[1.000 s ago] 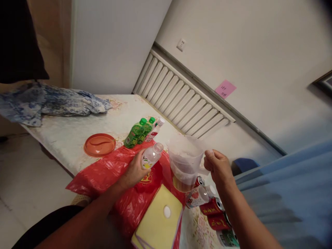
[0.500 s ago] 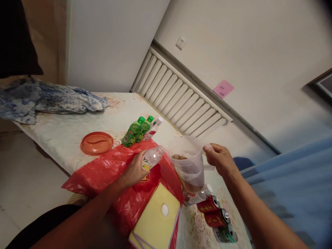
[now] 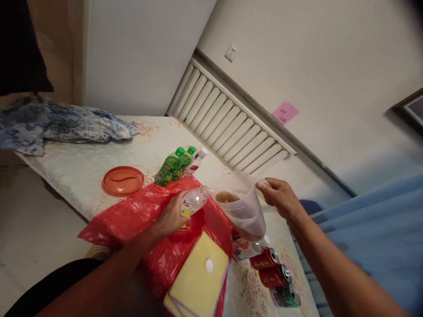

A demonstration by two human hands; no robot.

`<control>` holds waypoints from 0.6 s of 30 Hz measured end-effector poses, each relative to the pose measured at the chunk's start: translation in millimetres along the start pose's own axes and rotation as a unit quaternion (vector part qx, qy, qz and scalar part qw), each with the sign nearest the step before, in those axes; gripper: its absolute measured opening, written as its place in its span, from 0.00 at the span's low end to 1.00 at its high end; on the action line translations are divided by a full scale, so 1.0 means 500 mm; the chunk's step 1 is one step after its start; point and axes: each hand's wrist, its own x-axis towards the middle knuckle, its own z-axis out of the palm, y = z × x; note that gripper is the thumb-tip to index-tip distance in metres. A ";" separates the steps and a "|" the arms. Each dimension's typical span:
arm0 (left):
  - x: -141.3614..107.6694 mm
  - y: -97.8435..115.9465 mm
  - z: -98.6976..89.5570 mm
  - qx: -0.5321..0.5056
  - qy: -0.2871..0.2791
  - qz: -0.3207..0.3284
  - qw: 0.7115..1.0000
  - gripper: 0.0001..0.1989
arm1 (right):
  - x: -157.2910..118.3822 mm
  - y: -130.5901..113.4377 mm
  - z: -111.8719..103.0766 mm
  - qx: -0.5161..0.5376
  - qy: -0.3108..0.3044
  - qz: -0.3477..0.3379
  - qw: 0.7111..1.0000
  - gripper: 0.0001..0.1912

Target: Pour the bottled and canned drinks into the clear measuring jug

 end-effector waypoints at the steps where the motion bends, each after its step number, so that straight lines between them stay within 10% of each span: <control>1: 0.000 -0.001 0.000 -0.001 -0.001 0.001 1.000 0.37 | 0.000 -0.002 -0.001 -0.005 -0.002 -0.001 1.000 0.26; 18: 0.001 -0.003 -0.001 0.007 0.003 0.014 1.000 0.36 | 0.009 -0.019 -0.012 -0.049 -0.023 -0.014 0.998 0.29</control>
